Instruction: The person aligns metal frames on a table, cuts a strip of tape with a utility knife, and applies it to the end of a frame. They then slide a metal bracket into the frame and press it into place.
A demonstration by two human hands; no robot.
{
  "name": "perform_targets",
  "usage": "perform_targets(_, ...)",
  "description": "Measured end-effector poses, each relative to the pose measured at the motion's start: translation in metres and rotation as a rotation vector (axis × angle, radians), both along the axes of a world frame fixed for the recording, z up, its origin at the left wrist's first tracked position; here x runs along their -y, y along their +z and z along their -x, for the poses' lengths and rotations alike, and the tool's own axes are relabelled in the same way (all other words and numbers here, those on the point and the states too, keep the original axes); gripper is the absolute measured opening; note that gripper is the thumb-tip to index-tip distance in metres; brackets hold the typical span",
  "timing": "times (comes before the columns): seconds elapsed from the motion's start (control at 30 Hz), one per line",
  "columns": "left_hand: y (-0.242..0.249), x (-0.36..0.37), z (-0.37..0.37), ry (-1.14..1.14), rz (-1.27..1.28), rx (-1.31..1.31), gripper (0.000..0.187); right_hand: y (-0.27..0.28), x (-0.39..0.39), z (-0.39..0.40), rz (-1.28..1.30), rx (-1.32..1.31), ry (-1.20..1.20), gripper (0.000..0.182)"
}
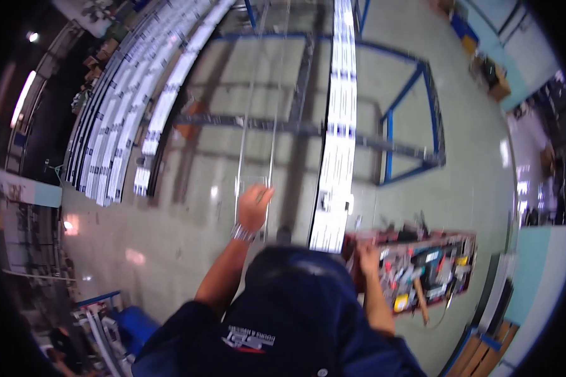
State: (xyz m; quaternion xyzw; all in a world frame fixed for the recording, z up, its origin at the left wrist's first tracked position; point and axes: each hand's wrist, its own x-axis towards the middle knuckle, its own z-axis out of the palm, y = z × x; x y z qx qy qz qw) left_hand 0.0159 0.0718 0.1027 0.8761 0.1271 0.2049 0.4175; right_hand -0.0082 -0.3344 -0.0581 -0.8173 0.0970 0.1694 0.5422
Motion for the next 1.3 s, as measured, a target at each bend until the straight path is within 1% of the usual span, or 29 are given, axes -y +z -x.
perform_targets(0.03,0.002,-0.018,0.009,0.13,0.074,-0.049,0.025,0.011,0.002,0.005,0.141,0.078,0.063,0.038)
perform_targets(0.07,0.0,-0.041,0.021,0.216,0.09,-0.177,0.031,0.017,-0.002,0.012,0.044,0.073,-0.101,0.037)
perform_targets(0.1,-0.027,-0.064,0.031,0.249,0.051,0.008,0.036,0.03,-0.005,0.014,-0.041,0.037,-0.147,0.036)
perform_targets(0.13,-0.03,-0.08,0.041,0.312,0.04,-0.067,0.037,0.022,0.003,0.016,0.008,-0.091,-0.129,0.032)
perform_targets(0.17,-0.033,-0.092,0.05,0.334,0.037,-0.017,0.039,0.033,-0.008,0.008,-0.152,-0.096,-0.188,0.031)
perform_targets(0.2,-0.051,-0.113,0.064,0.358,0.026,-0.193,0.028,0.043,-0.024,0.004,-0.315,-0.113,-0.241,0.032)
perform_targets(0.23,-0.066,-0.119,0.069,0.359,0.078,-0.103,0.025,0.034,-0.034,-0.007,-0.31,-0.051,-0.195,0.036)
perform_targets(0.27,-0.082,-0.125,0.076,0.357,0.131,-0.024,0.027,0.027,-0.044,-0.018,-0.3,0.001,-0.151,0.042)
perform_targets(0.3,-0.121,-0.136,0.086,0.325,0.13,-0.039,0.032,0.053,-0.065,-0.028,-0.266,-0.019,-0.139,0.057)
perform_targets(0.33,-0.15,-0.148,0.087,0.297,0.13,-0.062,0.039,0.059,-0.082,-0.041,-0.271,0.002,-0.146,0.057)
perform_targets(0.37,-0.145,-0.151,0.083,0.288,0.13,-0.054,0.039,0.061,-0.094,-0.047,-0.155,0.005,-0.068,0.061)
perform_targets(0.4,-0.136,-0.146,0.086,0.216,0.323,-0.228,0.04,0.06,-0.101,-0.048,-0.037,0.0,0.01,0.065)
perform_targets(0.43,-0.127,-0.14,0.089,0.14,0.514,-0.407,0.041,0.039,-0.103,-0.05,0.029,0.092,0.124,0.067)
perform_targets(0.47,-0.123,-0.134,0.091,0.133,0.511,-0.412,0.041,0.041,-0.107,-0.043,0.028,0.088,0.116,0.067)
perform_targets(0.53,-0.12,-0.129,0.088,-0.008,0.362,-0.584,0.042,0.049,-0.124,-0.04,0.034,0.135,-0.025,0.062)
perform_targets(0.57,-0.121,-0.128,0.091,-0.005,0.355,-0.581,0.042,0.043,-0.124,-0.039,0.009,0.15,-0.041,0.059)
perform_targets(0.6,-0.125,-0.123,0.086,-0.021,0.267,-0.552,0.04,0.042,-0.123,-0.049,0.003,0.167,-0.034,0.059)
perform_targets(0.63,-0.131,-0.12,0.09,-0.037,0.18,-0.54,0.038,0.038,-0.122,-0.047,0.015,0.175,-0.032,0.053)
perform_targets(0.67,-0.129,-0.119,0.092,-0.039,0.175,-0.544,0.038,0.039,-0.124,-0.041,0.025,0.18,-0.037,0.047)
perform_targets(0.7,-0.127,-0.118,0.09,-0.029,0.141,-0.537,0.038,0.041,-0.124,-0.042,0.036,0.185,-0.025,0.045)
perform_targets(0.8,-0.12,-0.115,0.089,-0.037,0.095,-0.567,0.037,0.055,-0.126,-0.041,0.006,0.16,-0.017,0.044)
perform_targets(0.87,-0.123,-0.122,0.083,-0.122,0.095,-0.643,0.036,0.063,-0.129,-0.04,0.033,0.142,-0.045,0.045)
perform_targets(1.0,-0.121,-0.125,0.079,-0.133,0.091,-0.614,0.032,0.065,-0.132,-0.039,0.059,0.178,-0.057,0.049)
perform_targets(1.07,-0.12,-0.127,0.077,-0.149,0.15,-0.612,0.031,0.069,-0.131,-0.039,0.053,0.174,-0.069,0.052)
perform_targets(1.13,-0.13,-0.13,0.076,-0.16,0.119,-0.614,0.031,0.073,-0.131,-0.039,0.03,0.158,-0.065,0.051)
perform_targets(1.27,-0.113,-0.125,0.076,-0.151,0.092,-0.611,0.03,0.081,-0.134,-0.038,0.032,0.161,-0.063,0.051)
perform_targets(1.3,-0.112,-0.124,0.076,-0.153,0.089,-0.615,0.03,0.074,-0.132,-0.039,0.036,0.167,-0.063,0.05)
